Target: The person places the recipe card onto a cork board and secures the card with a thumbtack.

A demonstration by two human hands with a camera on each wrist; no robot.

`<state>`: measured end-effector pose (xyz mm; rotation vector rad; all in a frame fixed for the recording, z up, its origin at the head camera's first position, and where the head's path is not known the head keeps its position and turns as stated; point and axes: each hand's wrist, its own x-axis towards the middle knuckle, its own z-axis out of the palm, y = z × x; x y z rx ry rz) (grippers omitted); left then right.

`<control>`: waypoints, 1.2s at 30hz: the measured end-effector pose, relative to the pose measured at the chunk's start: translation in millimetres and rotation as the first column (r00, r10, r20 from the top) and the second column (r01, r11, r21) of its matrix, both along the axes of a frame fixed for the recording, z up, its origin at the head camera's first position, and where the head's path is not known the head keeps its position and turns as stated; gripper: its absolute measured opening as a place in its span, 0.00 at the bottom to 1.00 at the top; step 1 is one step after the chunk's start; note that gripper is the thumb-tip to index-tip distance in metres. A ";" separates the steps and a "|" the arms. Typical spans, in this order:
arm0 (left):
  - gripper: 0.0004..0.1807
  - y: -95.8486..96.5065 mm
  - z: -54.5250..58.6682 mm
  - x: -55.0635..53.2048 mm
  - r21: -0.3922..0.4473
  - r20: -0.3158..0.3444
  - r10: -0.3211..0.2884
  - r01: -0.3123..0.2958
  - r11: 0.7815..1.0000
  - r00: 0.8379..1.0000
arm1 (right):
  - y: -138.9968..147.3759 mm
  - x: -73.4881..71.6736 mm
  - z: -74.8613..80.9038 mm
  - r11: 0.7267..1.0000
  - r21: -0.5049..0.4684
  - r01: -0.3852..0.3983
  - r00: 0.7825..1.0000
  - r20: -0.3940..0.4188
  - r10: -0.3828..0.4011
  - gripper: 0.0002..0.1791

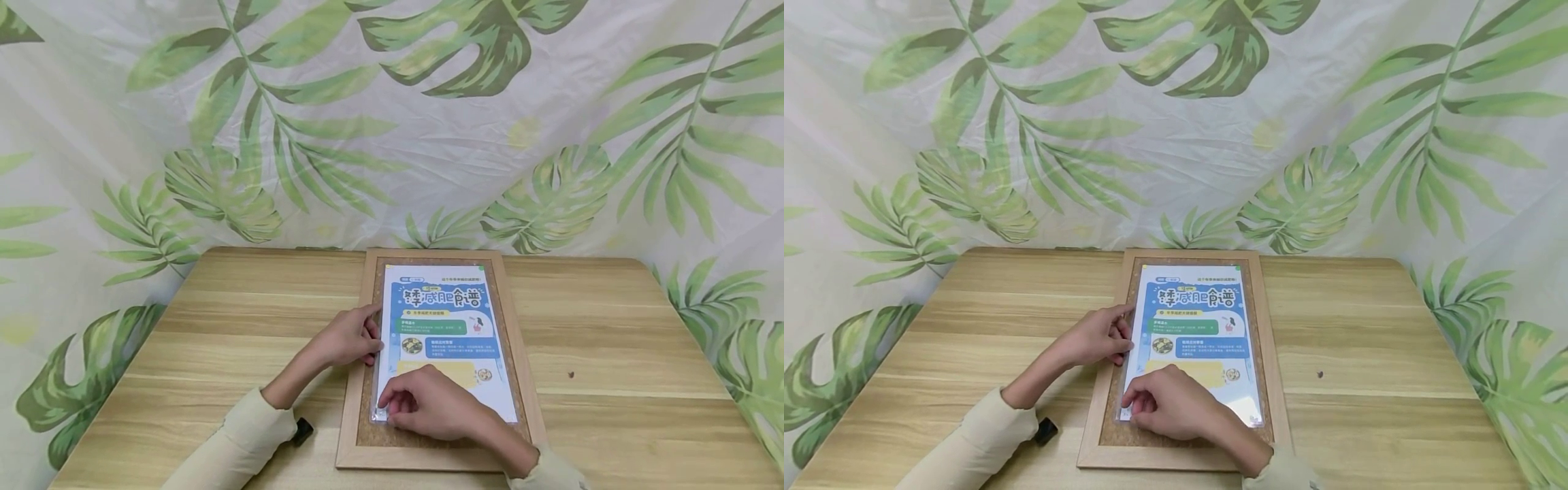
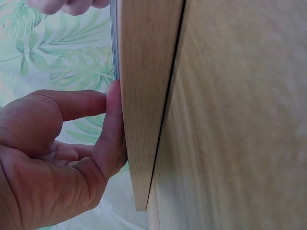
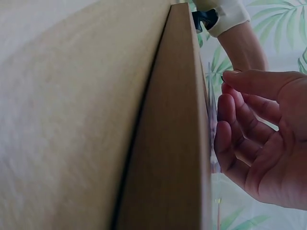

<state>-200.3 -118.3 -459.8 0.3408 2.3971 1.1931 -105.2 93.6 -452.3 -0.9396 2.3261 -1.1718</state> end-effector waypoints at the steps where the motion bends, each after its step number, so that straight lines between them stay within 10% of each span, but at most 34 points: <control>1: 0.43 0.1 0.1 -0.1 -0.001 0.000 0.000 0.000 1.000 1.000 | -1.0 0.0 -0.4 1.000 0.006 0.004 1.000 -0.001 -0.004 0.07; 36: 0.44 1.2 1.0 0.6 0.002 0.001 0.000 0.000 1.000 1.000 | -19.0 1.1 -6.4 0.992 0.121 0.047 0.991 -0.127 -0.032 0.06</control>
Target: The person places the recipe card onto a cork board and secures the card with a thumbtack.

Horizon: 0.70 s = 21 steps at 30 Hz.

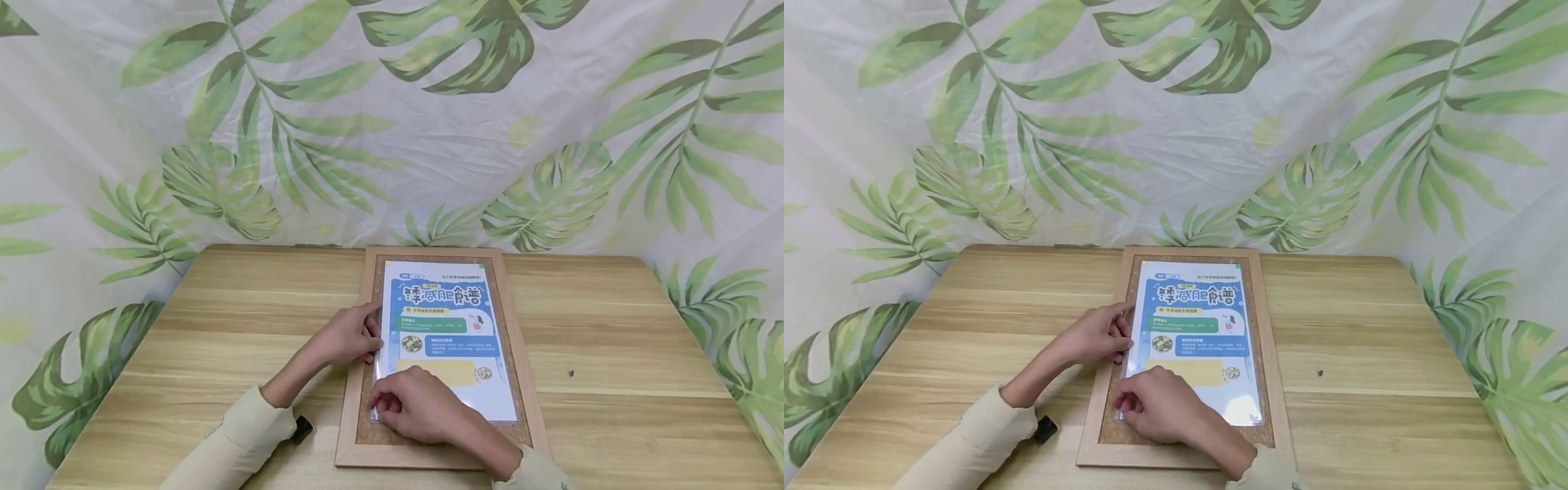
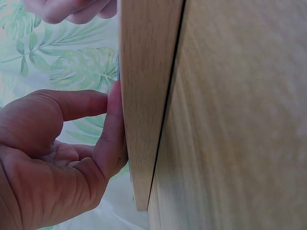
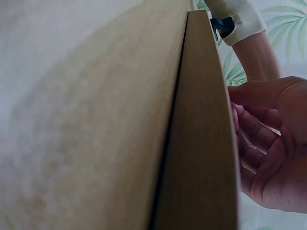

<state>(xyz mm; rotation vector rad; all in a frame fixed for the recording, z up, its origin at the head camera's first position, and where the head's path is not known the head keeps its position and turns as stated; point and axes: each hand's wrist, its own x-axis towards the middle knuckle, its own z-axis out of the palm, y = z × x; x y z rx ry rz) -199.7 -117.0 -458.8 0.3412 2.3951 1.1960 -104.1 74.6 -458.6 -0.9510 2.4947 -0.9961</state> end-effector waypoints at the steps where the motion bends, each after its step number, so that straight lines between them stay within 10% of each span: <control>1: 0.44 -0.1 0.1 0.0 0.002 0.000 -0.001 0.001 1.000 1.000 | -0.1 -0.1 -0.3 1.000 0.000 0.002 1.000 0.004 -0.002 0.06; 21: 0.44 -0.6 -0.7 1.0 -0.012 -0.019 -0.007 0.006 1.000 1.000 | 0.5 -8.9 -9.4 0.996 -0.065 0.064 0.990 0.131 -0.055 0.10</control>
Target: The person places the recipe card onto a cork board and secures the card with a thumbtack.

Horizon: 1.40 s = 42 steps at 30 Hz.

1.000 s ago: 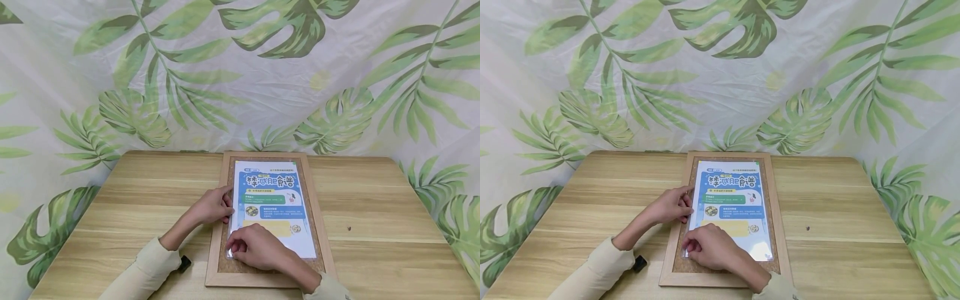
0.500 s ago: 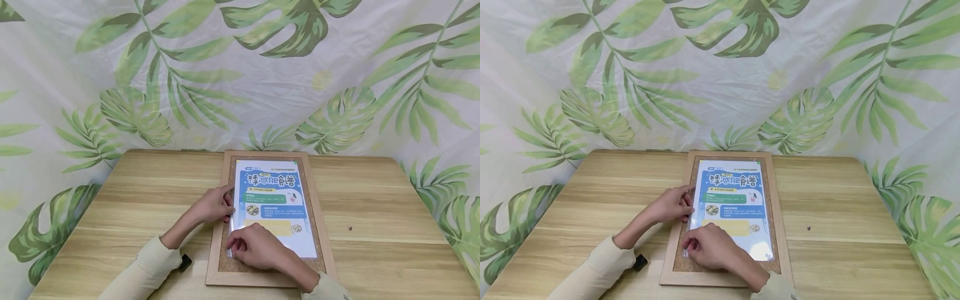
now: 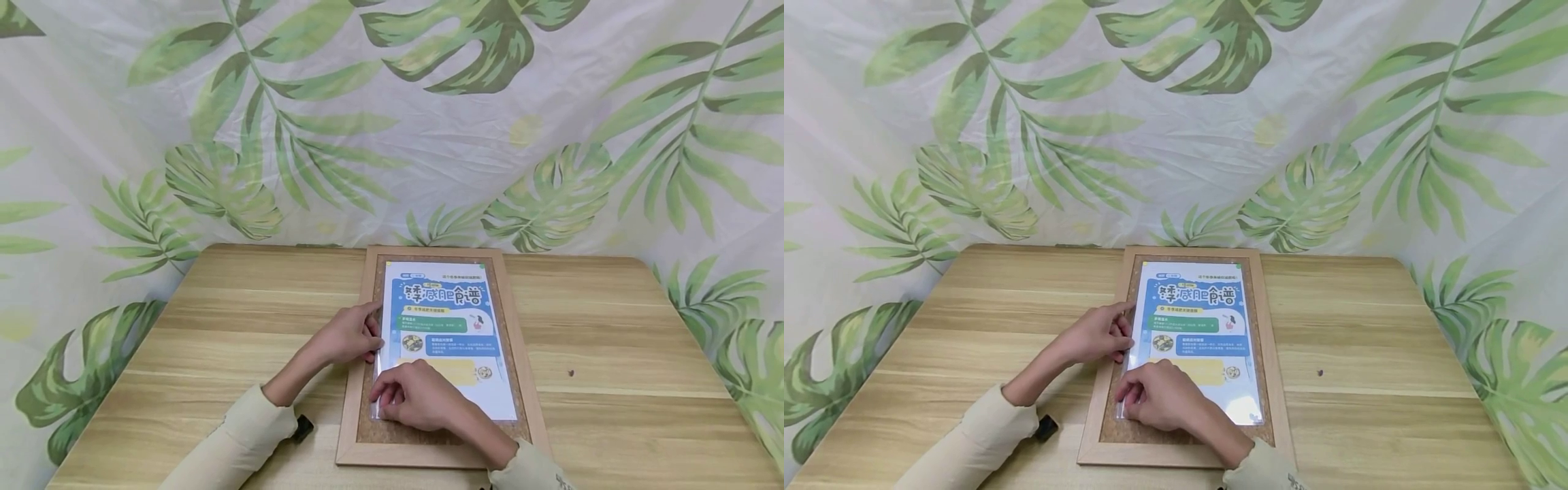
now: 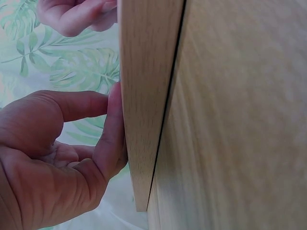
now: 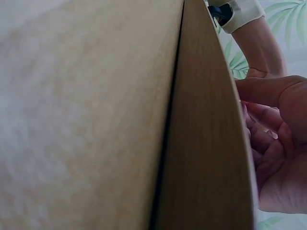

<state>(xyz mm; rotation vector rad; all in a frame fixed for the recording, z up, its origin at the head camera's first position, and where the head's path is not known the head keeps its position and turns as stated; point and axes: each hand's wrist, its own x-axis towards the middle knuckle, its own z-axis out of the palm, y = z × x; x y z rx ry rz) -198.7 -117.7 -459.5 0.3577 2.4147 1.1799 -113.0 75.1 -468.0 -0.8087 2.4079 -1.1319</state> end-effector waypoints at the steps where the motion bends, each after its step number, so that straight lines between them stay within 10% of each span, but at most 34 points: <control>1: 0.44 -0.2 -0.3 0.0 0.000 0.000 -0.001 0.001 1.000 1.000 | 0.2 -0.3 -0.5 1.000 -0.002 0.002 1.000 0.003 -0.002 0.10; 42: 0.43 -0.7 1.0 2.6 0.000 -0.011 0.002 -0.002 1.000 1.000 | 4.9 -1.5 -1.0 0.999 -0.005 0.047 0.999 -0.012 -0.047 0.09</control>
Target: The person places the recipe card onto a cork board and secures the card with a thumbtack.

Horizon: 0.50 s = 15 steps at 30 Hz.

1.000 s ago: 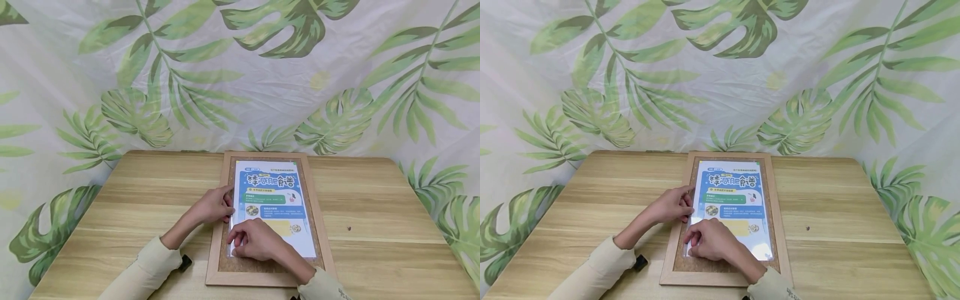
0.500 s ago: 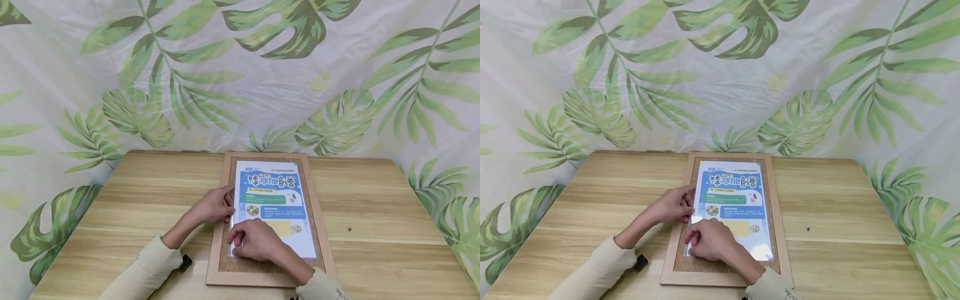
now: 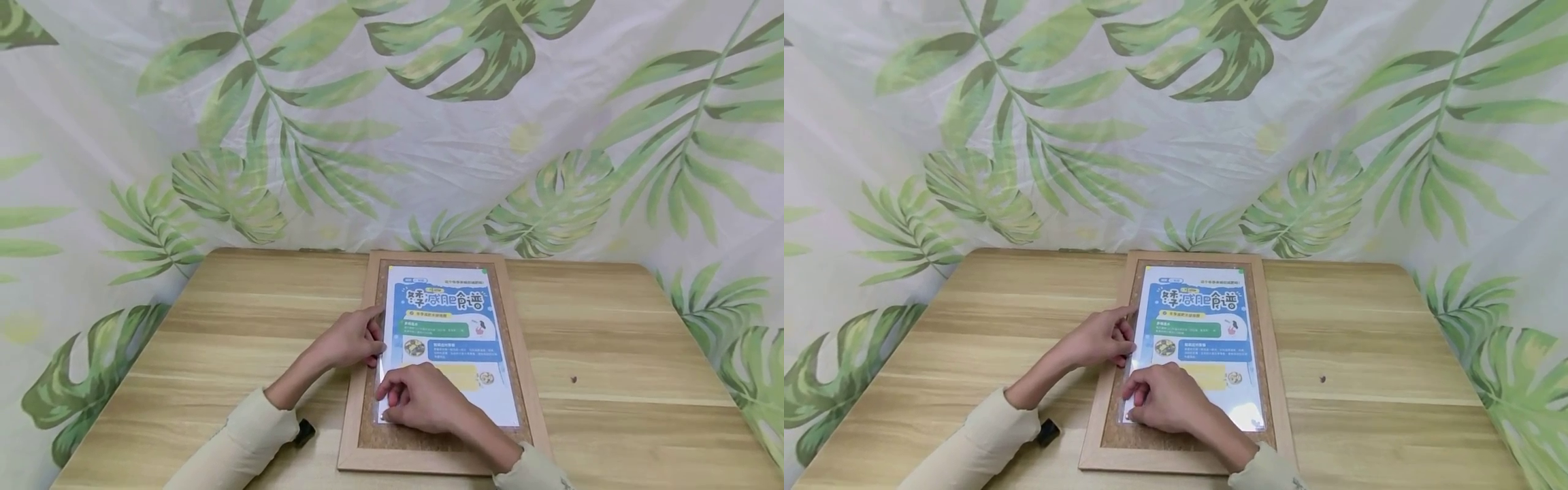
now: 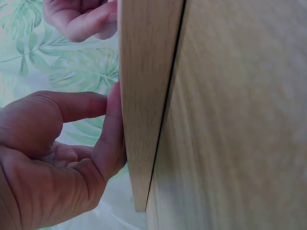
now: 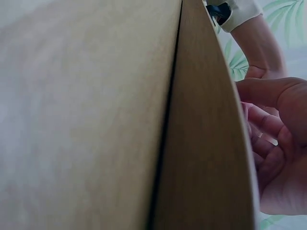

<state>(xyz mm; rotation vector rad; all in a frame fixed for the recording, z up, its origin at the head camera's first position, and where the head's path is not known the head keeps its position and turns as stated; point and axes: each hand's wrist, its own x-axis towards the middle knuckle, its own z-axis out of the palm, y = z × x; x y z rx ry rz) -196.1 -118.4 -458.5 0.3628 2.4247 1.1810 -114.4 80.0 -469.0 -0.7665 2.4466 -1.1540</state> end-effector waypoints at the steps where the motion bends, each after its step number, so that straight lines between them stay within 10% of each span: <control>1: 0.43 0.1 0.1 0.1 0.000 0.000 0.001 -0.001 1.000 1.000 | 1.3 -0.1 0.2 1.000 -0.004 0.001 1.000 0.004 -0.001 0.09; 15: 0.43 0.4 0.3 0.6 0.005 0.017 0.005 -0.005 1.000 1.000 | 30.4 5.5 4.1 1.000 -0.006 0.028 0.999 0.042 -0.028 0.08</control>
